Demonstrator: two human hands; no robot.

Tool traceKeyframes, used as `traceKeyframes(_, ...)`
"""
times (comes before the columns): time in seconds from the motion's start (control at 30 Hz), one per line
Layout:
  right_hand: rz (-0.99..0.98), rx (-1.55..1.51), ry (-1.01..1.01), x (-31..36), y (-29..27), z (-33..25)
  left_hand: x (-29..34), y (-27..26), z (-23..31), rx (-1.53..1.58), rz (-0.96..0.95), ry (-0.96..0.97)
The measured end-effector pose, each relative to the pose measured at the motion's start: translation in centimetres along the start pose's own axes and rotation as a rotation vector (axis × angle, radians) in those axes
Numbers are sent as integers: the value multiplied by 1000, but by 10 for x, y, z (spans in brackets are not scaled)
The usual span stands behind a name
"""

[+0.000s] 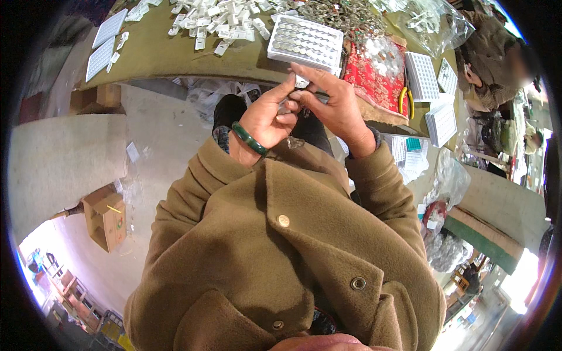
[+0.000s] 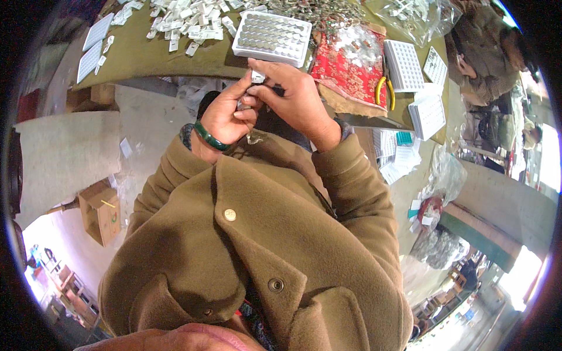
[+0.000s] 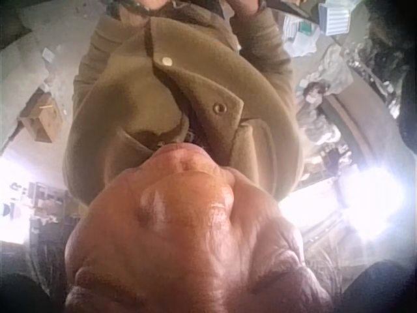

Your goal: The person assembles small white electronic components by hand, inserting tiny parts into white plastic trays and occasionally inspecting them under a bright light. The person also handles clear plastic bags and places items into them.

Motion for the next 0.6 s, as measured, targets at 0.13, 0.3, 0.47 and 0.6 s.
traceKeyframes(0.13,140,188,-280,9,-8,-6,1,0,-2,-226,47,30)
traceKeyframes(0.3,180,262,-191,32,-13,-3,-6,-3,-10,-326,-6,20)
traceKeyframes(0.47,137,123,-47,51,-33,10,-11,-1,-14,-609,-22,33)
traceKeyframes(0.6,383,130,296,53,-80,40,-18,10,-12,-863,-20,81)
Point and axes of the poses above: each hand's wrist, its own x-axis away from the middle knuckle, its own y-axis out of the palm, z = x × y, the point moved 4 cm from there along -x, towards the middle knuckle, and after that the axes turned 1 degree about z, right-handed, at the moved point
